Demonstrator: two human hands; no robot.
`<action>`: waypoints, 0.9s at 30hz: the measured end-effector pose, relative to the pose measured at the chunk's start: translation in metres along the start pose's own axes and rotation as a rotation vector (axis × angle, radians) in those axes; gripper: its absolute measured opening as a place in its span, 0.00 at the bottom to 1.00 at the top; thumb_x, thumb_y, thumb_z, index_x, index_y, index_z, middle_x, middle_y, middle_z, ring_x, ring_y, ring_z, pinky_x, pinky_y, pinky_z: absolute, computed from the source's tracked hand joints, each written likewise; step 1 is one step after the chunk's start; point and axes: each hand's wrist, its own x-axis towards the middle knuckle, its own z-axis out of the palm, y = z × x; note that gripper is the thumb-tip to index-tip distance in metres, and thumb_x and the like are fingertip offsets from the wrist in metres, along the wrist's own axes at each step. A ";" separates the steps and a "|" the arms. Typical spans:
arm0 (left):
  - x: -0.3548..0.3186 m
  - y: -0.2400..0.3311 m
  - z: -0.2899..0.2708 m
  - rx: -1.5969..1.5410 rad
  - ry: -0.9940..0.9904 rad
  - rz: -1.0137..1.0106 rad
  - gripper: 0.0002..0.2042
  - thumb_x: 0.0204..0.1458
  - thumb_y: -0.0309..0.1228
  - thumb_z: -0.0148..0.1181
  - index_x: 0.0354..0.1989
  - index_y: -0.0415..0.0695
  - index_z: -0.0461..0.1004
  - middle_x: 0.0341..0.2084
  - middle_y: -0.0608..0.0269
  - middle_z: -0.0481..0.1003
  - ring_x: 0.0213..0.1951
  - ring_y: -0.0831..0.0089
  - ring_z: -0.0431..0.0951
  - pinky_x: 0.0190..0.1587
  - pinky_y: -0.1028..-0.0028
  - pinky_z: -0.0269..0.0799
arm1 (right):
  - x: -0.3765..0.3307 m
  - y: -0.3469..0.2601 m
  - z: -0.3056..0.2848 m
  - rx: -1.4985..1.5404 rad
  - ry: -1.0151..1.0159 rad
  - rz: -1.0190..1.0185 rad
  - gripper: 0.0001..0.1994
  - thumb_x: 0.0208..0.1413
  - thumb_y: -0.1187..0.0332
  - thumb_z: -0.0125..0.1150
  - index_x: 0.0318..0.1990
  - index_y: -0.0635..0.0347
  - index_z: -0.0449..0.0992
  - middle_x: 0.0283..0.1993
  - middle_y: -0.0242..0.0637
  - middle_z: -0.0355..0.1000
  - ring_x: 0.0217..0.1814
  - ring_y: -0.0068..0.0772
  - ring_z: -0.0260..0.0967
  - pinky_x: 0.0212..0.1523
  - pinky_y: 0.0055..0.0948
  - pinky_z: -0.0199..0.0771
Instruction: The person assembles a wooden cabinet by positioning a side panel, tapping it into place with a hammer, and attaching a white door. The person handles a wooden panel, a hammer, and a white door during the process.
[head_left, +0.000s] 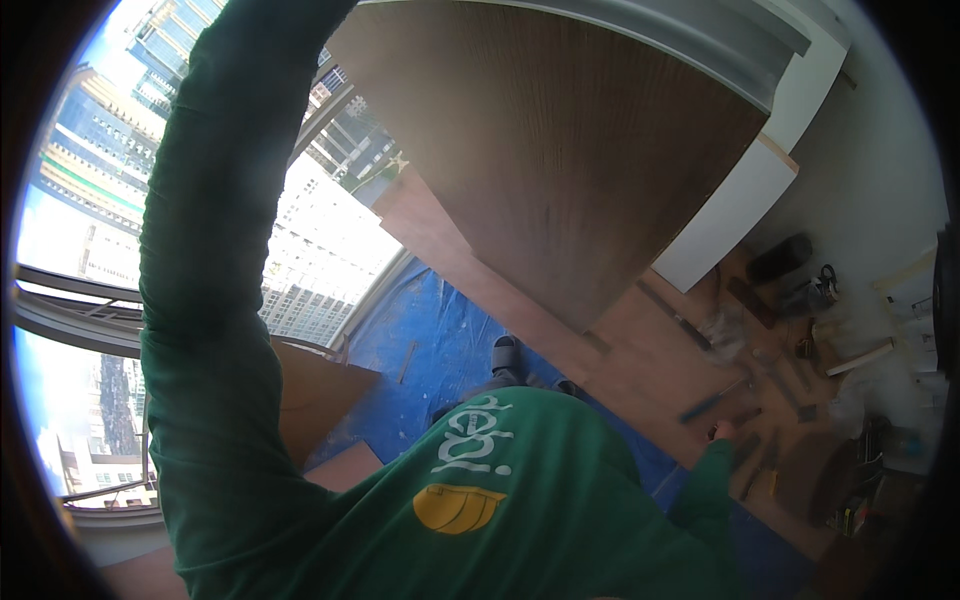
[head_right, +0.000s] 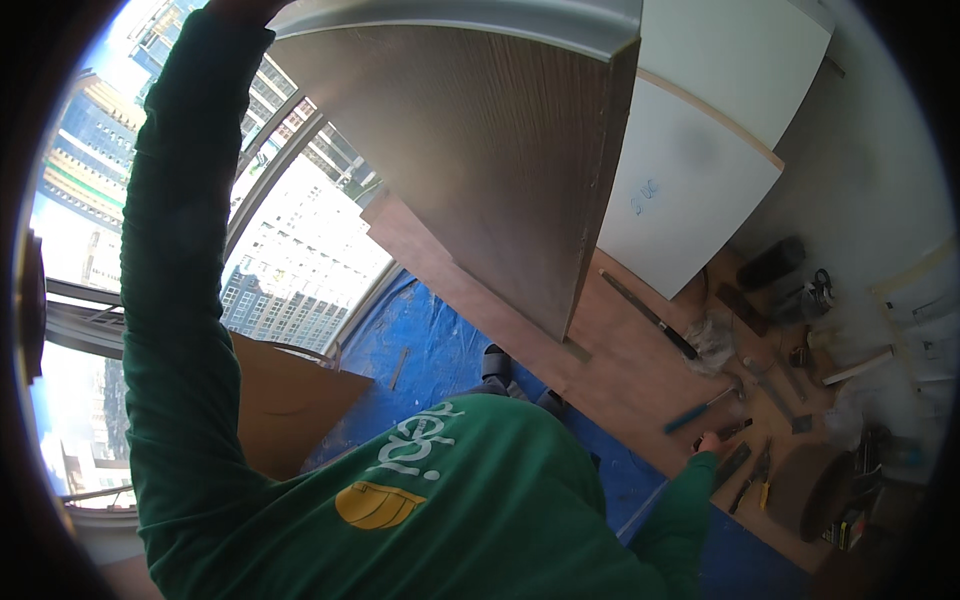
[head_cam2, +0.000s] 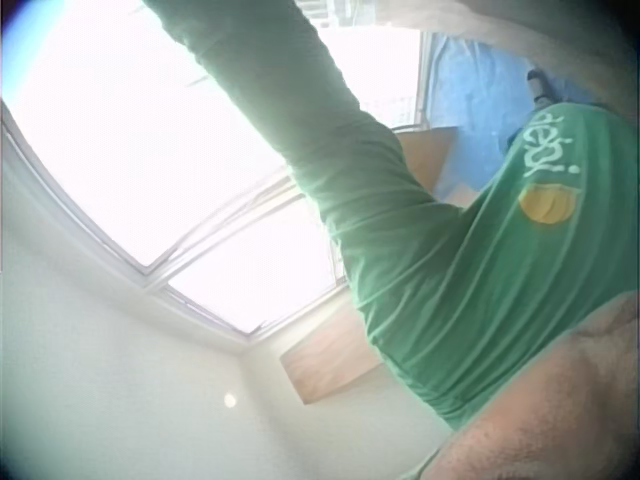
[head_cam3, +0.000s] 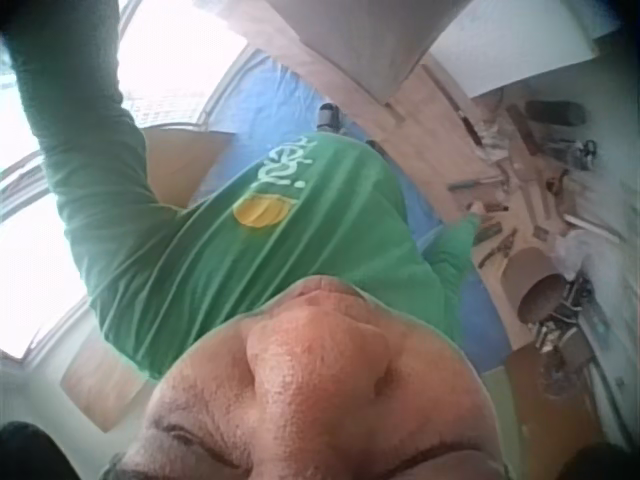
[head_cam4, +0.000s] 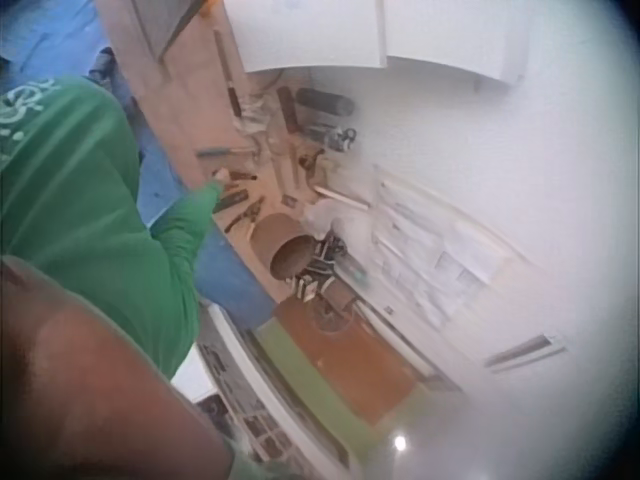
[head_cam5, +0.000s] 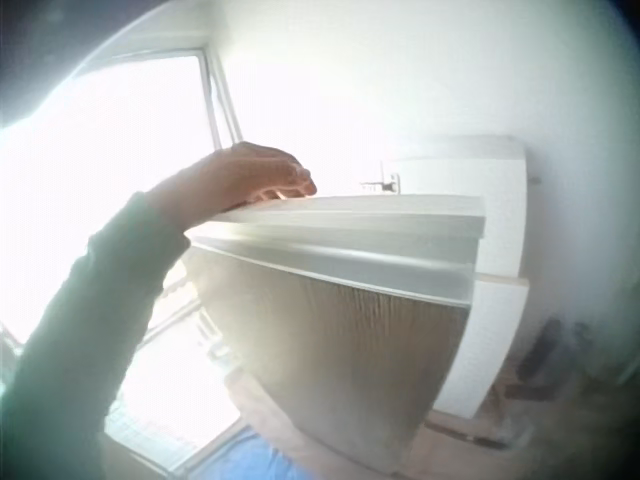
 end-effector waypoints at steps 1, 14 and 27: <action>0.004 -0.004 -0.001 0.013 -0.005 0.047 0.21 0.65 0.47 0.52 0.46 0.39 0.81 0.44 0.54 0.81 0.50 0.60 0.79 0.57 0.63 0.71 | 0.013 0.002 -0.006 0.089 0.014 0.037 0.41 0.56 0.77 0.57 0.77 0.40 0.49 0.52 0.43 0.70 0.39 0.37 0.70 0.33 0.43 0.74; 0.022 -0.025 -0.007 -0.049 0.059 -0.047 0.19 0.71 0.39 0.42 0.49 0.37 0.77 0.47 0.53 0.82 0.53 0.62 0.79 0.61 0.62 0.71 | -0.173 -0.021 0.043 0.299 -0.428 -0.312 0.17 0.47 0.78 0.54 0.47 0.59 0.72 0.30 0.31 0.63 0.24 0.23 0.58 0.23 0.27 0.63; 0.023 -0.052 -0.006 -0.011 0.026 0.122 0.30 0.61 0.61 0.50 0.48 0.45 0.80 0.45 0.57 0.82 0.48 0.65 0.80 0.59 0.61 0.68 | -0.215 0.060 0.082 -0.788 -0.350 -0.624 0.25 0.41 0.59 0.76 0.40 0.68 0.75 0.42 0.56 0.76 0.45 0.55 0.76 0.48 0.47 0.76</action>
